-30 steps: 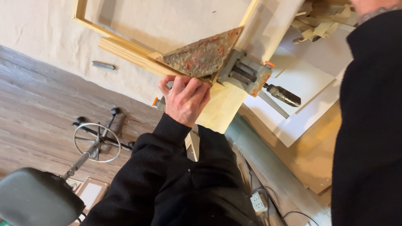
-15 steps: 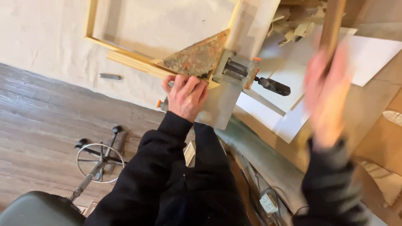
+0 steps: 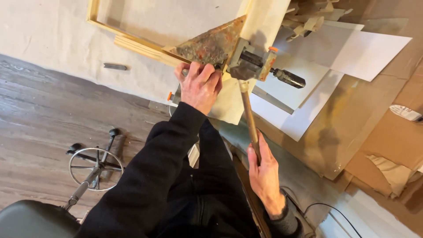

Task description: Assembling wooden picture frame segments using glue, a corner clamp, and a hammer.

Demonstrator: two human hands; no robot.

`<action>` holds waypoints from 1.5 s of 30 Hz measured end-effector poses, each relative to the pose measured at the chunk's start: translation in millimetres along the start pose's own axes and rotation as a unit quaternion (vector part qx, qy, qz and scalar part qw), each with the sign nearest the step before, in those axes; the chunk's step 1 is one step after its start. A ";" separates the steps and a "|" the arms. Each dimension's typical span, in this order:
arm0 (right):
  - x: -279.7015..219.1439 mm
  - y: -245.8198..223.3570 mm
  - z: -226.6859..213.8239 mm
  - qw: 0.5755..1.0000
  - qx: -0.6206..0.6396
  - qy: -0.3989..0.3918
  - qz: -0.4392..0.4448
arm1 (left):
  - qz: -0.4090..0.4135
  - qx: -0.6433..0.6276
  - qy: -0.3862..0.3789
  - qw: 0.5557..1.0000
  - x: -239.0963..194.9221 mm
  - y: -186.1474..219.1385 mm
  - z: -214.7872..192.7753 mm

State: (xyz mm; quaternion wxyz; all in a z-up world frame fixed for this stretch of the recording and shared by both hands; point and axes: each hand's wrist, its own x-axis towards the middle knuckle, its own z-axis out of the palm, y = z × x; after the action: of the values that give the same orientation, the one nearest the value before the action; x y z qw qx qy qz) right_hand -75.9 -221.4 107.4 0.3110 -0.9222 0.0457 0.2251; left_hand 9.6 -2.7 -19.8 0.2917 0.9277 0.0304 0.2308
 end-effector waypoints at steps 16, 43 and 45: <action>2.9 -0.3 1.8 0.999 -0.042 -0.031 0.001 | 0.014 0.004 -0.020 1.000 -4.1 -4.2 1.1; -7.7 2.5 -5.7 0.999 -0.032 -0.015 0.022 | 0.008 0.012 -0.028 1.000 -0.1 -0.7 -6.1; -10.2 4.6 -8.6 1.000 -0.022 -0.001 0.008 | 0.015 0.011 -0.022 1.000 1.2 -1.8 -3.8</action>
State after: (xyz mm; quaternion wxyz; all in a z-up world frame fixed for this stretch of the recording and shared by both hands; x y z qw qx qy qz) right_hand -82.7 -230.7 115.4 0.2894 -0.9280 0.0475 0.2298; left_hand 9.1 1.0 -17.6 0.2784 0.9361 0.0132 0.2146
